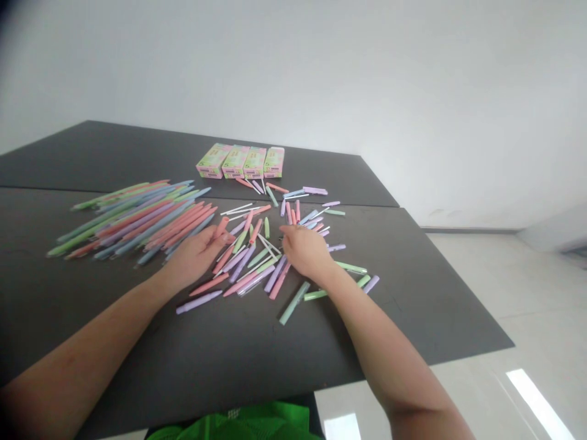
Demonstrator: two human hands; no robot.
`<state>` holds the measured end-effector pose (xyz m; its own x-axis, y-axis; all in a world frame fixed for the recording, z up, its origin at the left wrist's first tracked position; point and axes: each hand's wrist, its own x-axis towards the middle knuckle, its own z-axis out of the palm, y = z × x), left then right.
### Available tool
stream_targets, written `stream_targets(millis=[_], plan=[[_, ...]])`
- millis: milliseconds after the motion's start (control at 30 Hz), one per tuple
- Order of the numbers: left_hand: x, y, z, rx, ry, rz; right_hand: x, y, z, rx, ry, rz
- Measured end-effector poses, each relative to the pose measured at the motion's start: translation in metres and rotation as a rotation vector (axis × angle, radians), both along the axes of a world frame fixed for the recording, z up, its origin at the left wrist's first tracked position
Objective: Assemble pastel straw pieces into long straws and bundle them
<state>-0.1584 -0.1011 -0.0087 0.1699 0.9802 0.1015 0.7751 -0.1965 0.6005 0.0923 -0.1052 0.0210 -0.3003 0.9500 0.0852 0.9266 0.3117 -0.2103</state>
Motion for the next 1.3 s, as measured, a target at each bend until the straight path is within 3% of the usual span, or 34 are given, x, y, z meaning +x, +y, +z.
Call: stream_targets(millis=[133, 300, 467, 567, 700, 867, 1300], plan=[[0.002, -0.002, 0.003, 0.001, 0.03, 0.011, 0.051, 0.029, 0.0, 0.024, 0.168, -0.25], [0.002, -0.003, 0.005, -0.001, 0.034, 0.006, 0.075, 0.044, -0.012, -0.049, 0.09, -0.31], [0.002, -0.003, 0.004, 0.008, 0.008, 0.007, 0.063, 0.041, -0.017, -0.137, -0.025, -0.257], [0.002, -0.003, 0.005, 0.006, -0.003, 0.004, 0.054, 0.036, -0.015, -0.09, 0.027, -0.226], [0.002, -0.004, 0.006, -0.002, -0.006, 0.013, 0.036, 0.028, -0.014, -0.066, 0.17, -0.075], [0.002, -0.003, 0.006, 0.002, -0.016, -0.001, 0.017, 0.02, -0.015, -0.101, 0.129, 0.063], [0.002, -0.003, 0.005, 0.005, 0.004, -0.007, 0.006, 0.022, -0.019, -0.084, -0.044, 0.022]])
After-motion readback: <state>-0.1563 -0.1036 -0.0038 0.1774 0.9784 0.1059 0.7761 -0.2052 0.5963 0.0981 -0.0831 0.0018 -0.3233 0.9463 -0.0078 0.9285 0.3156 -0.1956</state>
